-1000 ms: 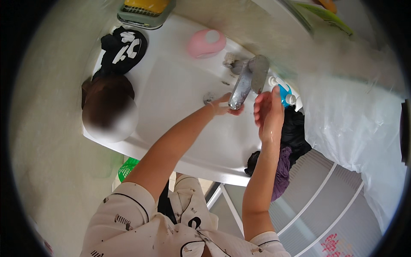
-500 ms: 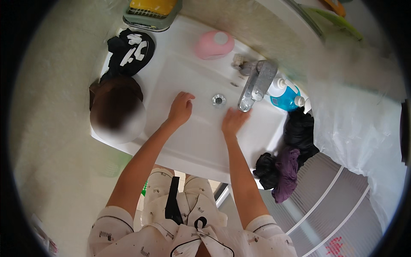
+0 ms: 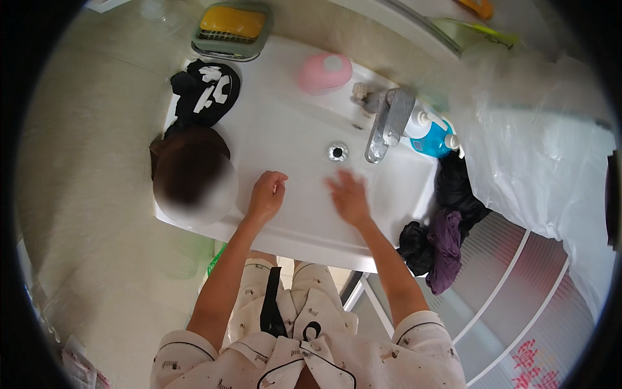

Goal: The person washes their hands with soap and water in a sink. They then pick up a black piece of clothing, submerge it in the running water, and scrub it by hand. After rinsing, they wring out the garment and place it into a pink basin.

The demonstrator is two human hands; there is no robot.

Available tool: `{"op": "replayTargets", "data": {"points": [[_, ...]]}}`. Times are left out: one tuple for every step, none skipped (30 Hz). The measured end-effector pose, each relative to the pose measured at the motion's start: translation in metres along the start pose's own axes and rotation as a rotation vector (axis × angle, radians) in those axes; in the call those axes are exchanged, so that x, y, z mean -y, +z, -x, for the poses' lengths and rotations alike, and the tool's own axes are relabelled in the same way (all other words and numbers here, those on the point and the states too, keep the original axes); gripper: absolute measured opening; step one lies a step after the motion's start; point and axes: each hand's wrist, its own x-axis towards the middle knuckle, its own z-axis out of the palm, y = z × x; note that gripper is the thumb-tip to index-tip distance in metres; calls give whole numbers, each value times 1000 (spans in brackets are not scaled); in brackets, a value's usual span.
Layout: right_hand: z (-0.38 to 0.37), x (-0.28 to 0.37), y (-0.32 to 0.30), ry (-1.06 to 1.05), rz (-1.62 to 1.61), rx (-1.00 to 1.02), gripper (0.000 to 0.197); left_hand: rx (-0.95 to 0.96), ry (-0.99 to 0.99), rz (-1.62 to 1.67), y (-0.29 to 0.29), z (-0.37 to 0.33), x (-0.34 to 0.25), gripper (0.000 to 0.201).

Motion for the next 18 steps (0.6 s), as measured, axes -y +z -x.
{"op": "replayTargets", "data": {"points": [[4,-1,-16,178,84,8,55,21,-10,-25,-4,1,-1,15],[2,-6,-9,255,-15,-156,57,40,-23,-50,-7,2,-1,15],[0,-15,0,347,-107,-332,59,72,-20,-70,-8,-1,-7,15],[-8,-22,19,423,1,-389,67,97,-7,-63,-4,-5,-17,16],[-22,-13,35,545,125,-387,71,118,2,-62,-2,-8,-26,16],[-41,11,37,548,42,-385,70,126,3,-65,-3,-10,-32,17],[-57,37,34,543,-43,-382,69,104,28,-54,-4,-11,-38,18],[-69,58,27,441,-174,-318,67,88,50,-40,-4,-13,-44,19],[-74,75,19,339,-301,-252,64,75,72,-24,-4,-14,-51,20],[-77,85,13,275,-386,-269,59,72,131,9,-5,-18,-65,20],[-77,90,5,213,-470,-289,55,74,192,42,-2,-28,-80,21],[-76,84,7,221,-602,-337,56,79,265,84,5,-41,-99,22],[-72,81,7,279,-622,-351,52,73,323,80,12,-54,-113,26],[-63,74,7,342,-639,-365,48,70,383,81,25,-68,-126,29],[-54,72,6,401,-659,-375,44,24,494,15,36,-85,-136,32],[-45,71,2,438,-678,-391,40,-27,602,-51,46,-102,-143,35],[-33,70,-4,477,-694,-404,37,-32,581,-127,56,-117,-149,36],[-23,70,-9,519,-710,-414,33,-37,556,-201,66,-130,-153,36]]}}
